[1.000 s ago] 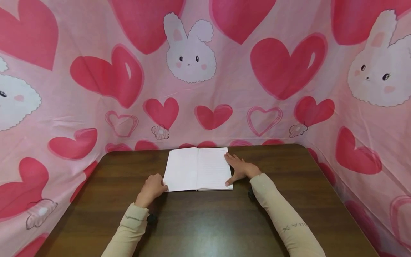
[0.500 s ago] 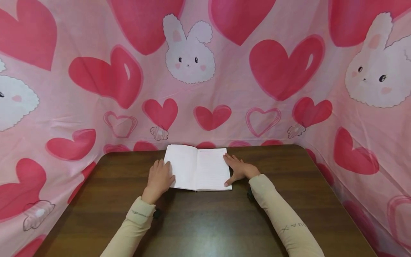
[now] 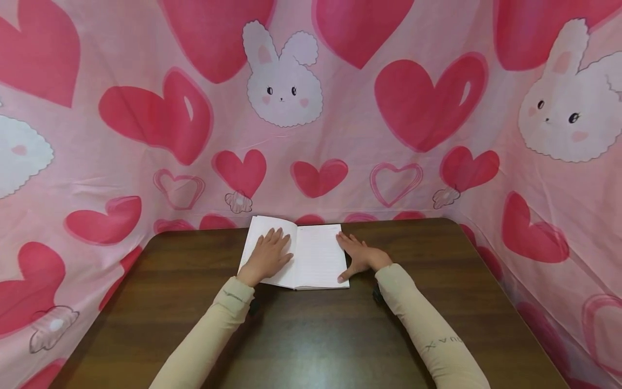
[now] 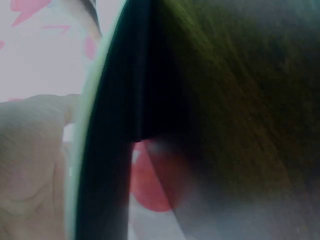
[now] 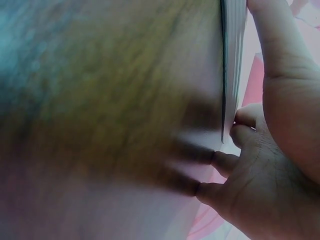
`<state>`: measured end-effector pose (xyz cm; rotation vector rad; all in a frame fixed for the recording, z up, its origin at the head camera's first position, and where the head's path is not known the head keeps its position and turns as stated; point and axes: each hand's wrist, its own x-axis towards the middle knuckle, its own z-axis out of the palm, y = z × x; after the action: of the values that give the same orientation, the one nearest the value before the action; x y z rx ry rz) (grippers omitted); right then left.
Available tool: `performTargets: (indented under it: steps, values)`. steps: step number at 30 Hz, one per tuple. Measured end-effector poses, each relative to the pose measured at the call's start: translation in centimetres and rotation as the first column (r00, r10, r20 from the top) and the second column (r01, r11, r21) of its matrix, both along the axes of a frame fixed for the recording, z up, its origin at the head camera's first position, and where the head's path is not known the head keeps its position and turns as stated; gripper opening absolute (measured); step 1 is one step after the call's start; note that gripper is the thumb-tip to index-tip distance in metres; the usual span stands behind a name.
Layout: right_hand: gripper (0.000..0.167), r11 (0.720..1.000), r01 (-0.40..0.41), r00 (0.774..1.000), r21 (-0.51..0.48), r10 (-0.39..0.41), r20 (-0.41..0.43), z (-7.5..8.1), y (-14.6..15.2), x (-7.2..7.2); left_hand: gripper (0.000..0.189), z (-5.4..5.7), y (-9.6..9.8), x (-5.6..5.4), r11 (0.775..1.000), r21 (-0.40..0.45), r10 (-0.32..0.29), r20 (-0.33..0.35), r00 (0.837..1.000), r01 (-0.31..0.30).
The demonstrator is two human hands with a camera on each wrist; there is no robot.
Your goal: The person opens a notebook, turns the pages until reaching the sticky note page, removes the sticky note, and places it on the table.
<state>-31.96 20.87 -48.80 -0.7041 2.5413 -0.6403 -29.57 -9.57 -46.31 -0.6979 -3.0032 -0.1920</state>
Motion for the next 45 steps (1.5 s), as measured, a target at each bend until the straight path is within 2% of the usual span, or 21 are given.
performTargets:
  steps: [4, 7, 13, 20, 24, 27, 39, 45]
  values:
    - [0.133, 1.0, 0.003, 1.0, -0.005, -0.003, 0.008, 0.0, 0.0, 0.0, 0.062, -0.4, 0.1, -0.6, 0.999, 0.007, -0.035, 0.115, 0.993, 0.034]
    - [0.133, 1.0, 0.003, 1.0, -0.01, -0.002, 0.013, 0.0, -0.1, 0.0, 0.064, -0.9, -0.1, -1.0, 0.999, -0.007, -0.039, 0.203, 0.978, 0.041]
    - [0.134, 1.0, 0.008, 1.0, -0.022, -0.007, 0.026, 0.2, -0.1, 0.1, 0.062, -1.9, -0.6, -1.6, 0.999, 0.008, -0.039, 0.296, 0.954, 0.039]
    - [0.133, 1.0, 0.005, 1.0, -0.015, -0.004, 0.026, 0.4, -0.2, 0.1, 0.066, -3.1, -1.2, -2.3, 0.999, 0.031, -0.039, 0.409, 0.912, 0.029]
    - [0.132, 1.0, 0.005, 1.0, -0.008, -0.005, 0.027, 0.4, -0.3, 0.0, 0.067, -3.0, -1.6, -2.3, 0.996, 0.082, -0.063, 0.419, 0.906, 0.031]
    - [0.132, 1.0, 0.005, 1.0, -0.001, -0.005, 0.025, 0.3, -0.3, -0.1, 0.068, -3.0, -1.9, -2.2, 0.995, 0.088, -0.079, 0.425, 0.902, 0.045]
    - [0.132, 1.0, 0.008, 1.0, -0.001, -0.008, 0.025, 0.5, -0.5, 0.1, 0.07, -3.2, -2.3, -2.5, 0.994, 0.071, -0.102, 0.452, 0.886, 0.078]
    - [0.131, 1.0, 0.004, 1.0, -0.008, -0.003, 0.026, 0.5, -0.4, 0.0, 0.071, -3.8, -2.2, -2.8, 0.995, 0.066, -0.091, 0.461, 0.883, 0.068]
